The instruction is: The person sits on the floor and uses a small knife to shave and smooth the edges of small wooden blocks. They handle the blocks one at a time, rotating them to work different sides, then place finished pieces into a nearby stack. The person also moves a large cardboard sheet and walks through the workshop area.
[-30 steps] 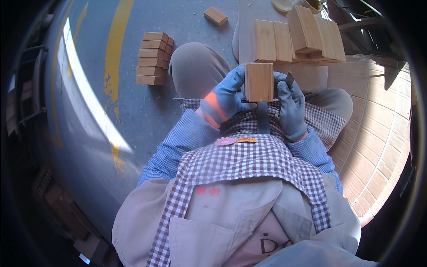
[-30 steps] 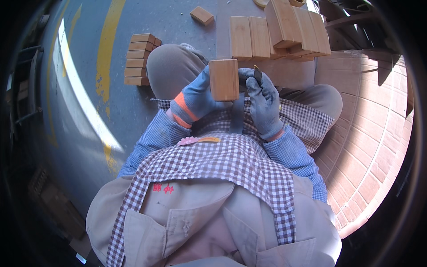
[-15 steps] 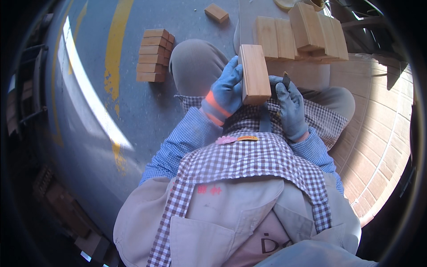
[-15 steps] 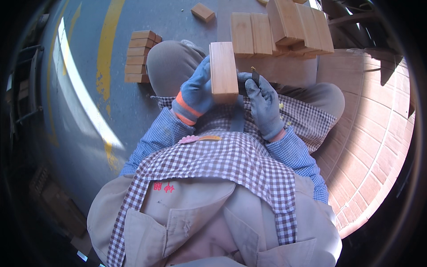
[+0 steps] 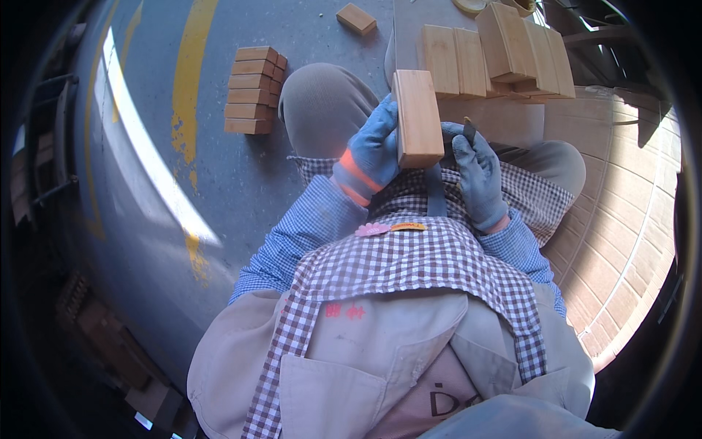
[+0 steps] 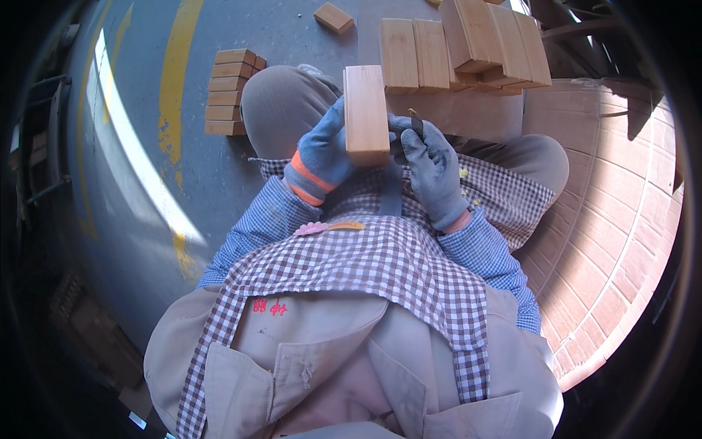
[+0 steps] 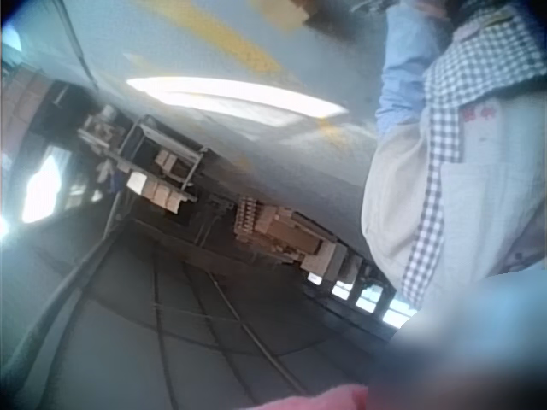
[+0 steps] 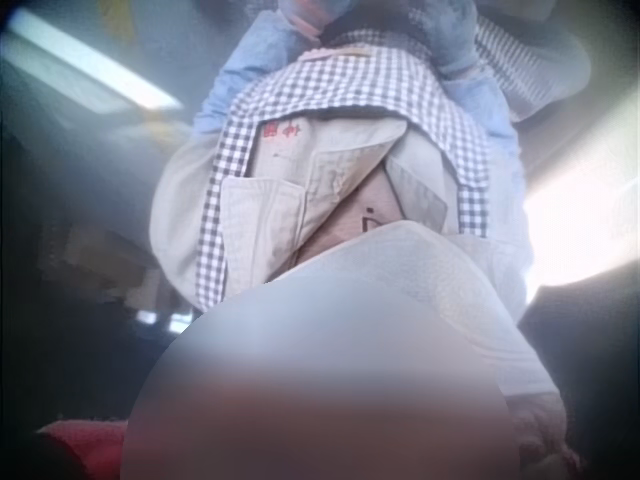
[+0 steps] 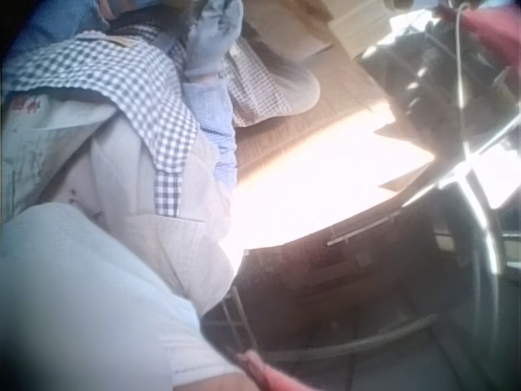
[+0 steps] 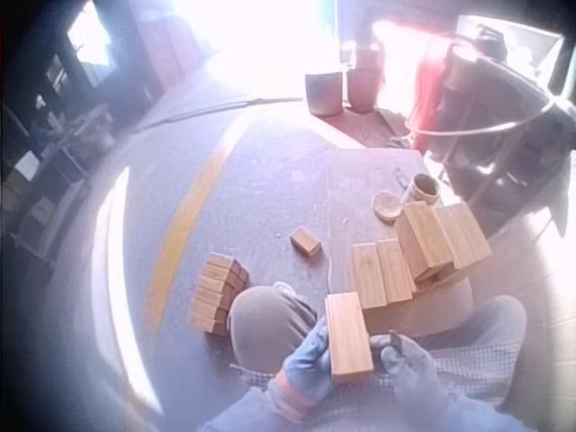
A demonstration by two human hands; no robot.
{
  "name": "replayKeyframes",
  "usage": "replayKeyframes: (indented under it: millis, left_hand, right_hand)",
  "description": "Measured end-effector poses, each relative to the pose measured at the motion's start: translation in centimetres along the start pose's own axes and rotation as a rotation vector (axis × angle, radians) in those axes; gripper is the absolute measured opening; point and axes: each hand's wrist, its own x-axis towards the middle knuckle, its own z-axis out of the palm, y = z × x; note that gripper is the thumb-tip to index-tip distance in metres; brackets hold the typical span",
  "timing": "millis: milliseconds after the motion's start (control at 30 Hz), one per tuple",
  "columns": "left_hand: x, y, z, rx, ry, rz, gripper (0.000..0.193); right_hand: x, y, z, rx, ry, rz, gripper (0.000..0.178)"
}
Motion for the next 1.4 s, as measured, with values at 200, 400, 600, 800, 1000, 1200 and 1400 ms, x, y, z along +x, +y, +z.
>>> replayKeyframes:
  millis: [200,400,600,800,1000,1200,1400]
  left_hand:
    - [0.2,-0.1,-0.5,-0.187,-0.019,-0.054,0.061]
    - [0.2,0.2,-0.2,-0.242,-0.021,-0.104,0.062]
    - [0.2,0.3,-0.1,-0.232,-0.016,-0.158,0.075]
    - [0.1,0.6,0.3,-0.239,-0.074,-0.129,0.076]
    - [0.2,0.8,1.0,-0.041,-0.023,-0.068,0.089]
    - [0.1,1.4,1.2,0.011,-0.013,-0.119,0.097]
    - [-0.3,0.8,1.4,0.514,-0.016,0.151,0.119]
  right_hand:
    - [0.0,-0.3,0.1,-0.004,0.001,0.030,0.036]
    - [0.1,-0.2,0.1,0.025,-0.004,0.048,0.035]
    - [0.2,0.3,0.0,0.136,-0.014,0.055,0.033]
    - [0.3,0.3,-0.2,0.082,-0.031,0.083,0.034]
    - [0.3,0.2,-0.2,0.081,-0.034,0.069,0.033]
    - [0.3,0.3,-0.3,0.087,-0.042,0.071,0.031]
    - [0.2,0.3,-0.8,0.038,0.011,0.082,0.032]
